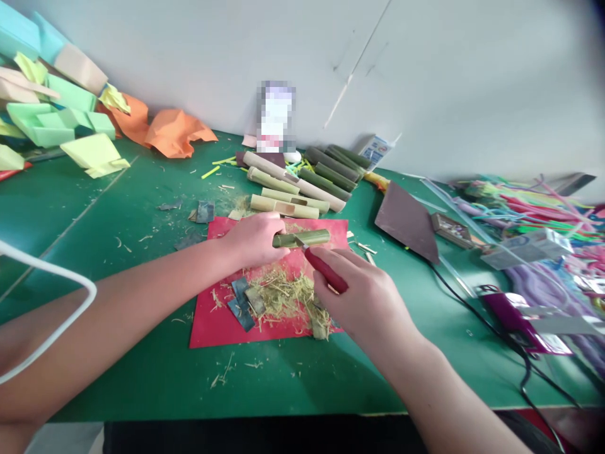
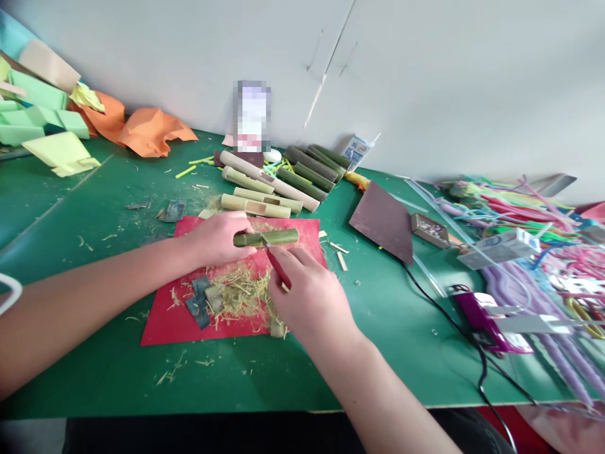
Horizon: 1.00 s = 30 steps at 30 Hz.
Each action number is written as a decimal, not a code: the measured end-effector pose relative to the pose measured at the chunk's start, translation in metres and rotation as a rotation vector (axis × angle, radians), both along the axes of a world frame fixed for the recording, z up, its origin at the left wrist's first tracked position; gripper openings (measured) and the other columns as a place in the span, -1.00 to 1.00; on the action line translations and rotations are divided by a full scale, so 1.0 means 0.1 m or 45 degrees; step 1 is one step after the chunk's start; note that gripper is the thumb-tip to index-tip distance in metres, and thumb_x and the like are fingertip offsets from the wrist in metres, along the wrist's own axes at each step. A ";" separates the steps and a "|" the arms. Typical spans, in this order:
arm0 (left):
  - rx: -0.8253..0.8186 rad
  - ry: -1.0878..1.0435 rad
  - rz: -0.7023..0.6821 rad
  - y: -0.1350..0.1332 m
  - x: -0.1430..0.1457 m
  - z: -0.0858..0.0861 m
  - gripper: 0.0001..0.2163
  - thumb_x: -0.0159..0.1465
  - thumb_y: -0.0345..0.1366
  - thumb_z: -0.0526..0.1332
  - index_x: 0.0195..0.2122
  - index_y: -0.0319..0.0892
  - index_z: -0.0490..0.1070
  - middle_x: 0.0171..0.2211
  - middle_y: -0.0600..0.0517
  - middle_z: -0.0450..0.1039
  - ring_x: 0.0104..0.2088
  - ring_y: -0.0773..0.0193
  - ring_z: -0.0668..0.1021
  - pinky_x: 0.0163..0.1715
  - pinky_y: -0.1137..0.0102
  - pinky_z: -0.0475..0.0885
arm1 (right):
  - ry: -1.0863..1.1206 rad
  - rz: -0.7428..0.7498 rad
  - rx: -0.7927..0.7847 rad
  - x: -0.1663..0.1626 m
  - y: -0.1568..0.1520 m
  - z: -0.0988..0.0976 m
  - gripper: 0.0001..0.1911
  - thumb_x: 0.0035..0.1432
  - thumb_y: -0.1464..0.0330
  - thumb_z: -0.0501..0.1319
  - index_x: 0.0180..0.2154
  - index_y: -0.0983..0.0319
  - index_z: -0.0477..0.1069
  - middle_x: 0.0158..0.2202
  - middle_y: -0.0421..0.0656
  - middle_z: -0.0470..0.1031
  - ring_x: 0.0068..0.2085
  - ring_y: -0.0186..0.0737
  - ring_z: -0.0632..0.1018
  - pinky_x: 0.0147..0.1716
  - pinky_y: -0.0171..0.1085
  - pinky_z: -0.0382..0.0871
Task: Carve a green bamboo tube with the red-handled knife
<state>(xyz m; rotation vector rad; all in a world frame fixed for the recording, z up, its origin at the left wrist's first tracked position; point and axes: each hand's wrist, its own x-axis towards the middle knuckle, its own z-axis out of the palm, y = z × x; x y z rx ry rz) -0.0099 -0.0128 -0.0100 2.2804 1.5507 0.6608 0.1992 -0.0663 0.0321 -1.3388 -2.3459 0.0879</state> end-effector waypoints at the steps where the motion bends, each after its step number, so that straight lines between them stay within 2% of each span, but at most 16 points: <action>1: -0.005 -0.021 -0.005 0.00 0.00 0.00 -0.84 0.14 -0.20 0.27 -0.40 -0.20 0.41 -0.32 -0.02 0.44 -0.33 0.22 0.48 -0.38 0.33 0.31 | -0.013 -0.016 -0.019 -0.01 0.00 -0.01 -0.64 0.19 0.43 0.16 -0.01 0.19 0.56 -0.12 -0.13 0.64 -0.22 -0.11 0.66 -0.21 -0.15 0.56; 5: -0.015 -0.098 -0.027 0.01 0.00 -0.01 -0.86 0.15 -0.22 0.24 -0.40 -0.19 0.42 -0.34 -0.02 0.45 -0.36 0.24 0.47 -0.39 0.33 0.32 | -0.026 -0.040 -0.043 -0.05 0.01 -0.01 -0.65 0.23 0.42 0.16 0.01 0.20 0.55 -0.08 -0.11 0.63 -0.17 -0.08 0.66 -0.18 -0.13 0.57; 10: 0.004 -0.071 -0.007 0.01 0.00 -0.03 -0.85 0.14 -0.22 0.27 -0.39 -0.20 0.42 -0.30 -0.03 0.44 -0.31 0.20 0.49 -0.35 0.32 0.34 | -0.027 -0.031 -0.010 -0.07 0.02 -0.04 -0.64 0.24 0.43 0.14 0.02 0.22 0.55 -0.07 -0.11 0.63 -0.17 -0.05 0.66 -0.23 -0.12 0.59; 15: -0.045 -0.068 -0.016 0.01 -0.01 0.00 -0.85 0.15 -0.22 0.28 -0.38 -0.21 0.46 -0.31 -0.02 0.44 -0.29 0.20 0.50 -0.32 0.31 0.34 | -0.017 0.014 0.012 -0.02 -0.01 -0.07 -0.64 0.25 0.43 0.13 0.03 0.23 0.55 -0.05 -0.09 0.63 -0.17 -0.09 0.67 -0.16 -0.13 0.60; 18: -0.042 -0.061 -0.013 0.01 -0.01 0.02 -0.84 0.15 -0.21 0.30 -0.38 -0.21 0.45 -0.31 -0.02 0.44 -0.30 0.21 0.49 -0.32 0.32 0.33 | -0.009 0.006 0.014 0.01 -0.05 -0.09 -0.65 0.27 0.42 0.13 0.03 0.21 0.55 -0.06 -0.12 0.63 -0.18 -0.11 0.67 -0.20 -0.16 0.61; 22: -0.023 -0.078 -0.021 0.02 0.00 0.01 -0.85 0.16 -0.23 0.30 -0.41 -0.22 0.44 -0.31 -0.02 0.43 -0.30 0.22 0.49 -0.30 0.33 0.34 | 0.000 0.000 0.033 -0.01 -0.09 -0.15 -0.63 0.31 0.40 0.09 0.06 0.26 0.53 -0.03 -0.06 0.62 -0.15 -0.10 0.67 -0.16 -0.15 0.61; 30: 0.007 -0.049 -0.038 0.02 -0.01 0.01 -0.87 0.18 -0.26 0.27 -0.41 -0.22 0.43 -0.31 -0.03 0.43 -0.30 0.22 0.48 -0.31 0.33 0.34 | 0.023 -0.026 0.095 -0.05 -0.09 -0.30 -0.61 0.34 0.38 0.06 0.10 0.27 0.49 -0.03 -0.02 0.60 -0.16 -0.15 0.66 -0.25 -0.21 0.62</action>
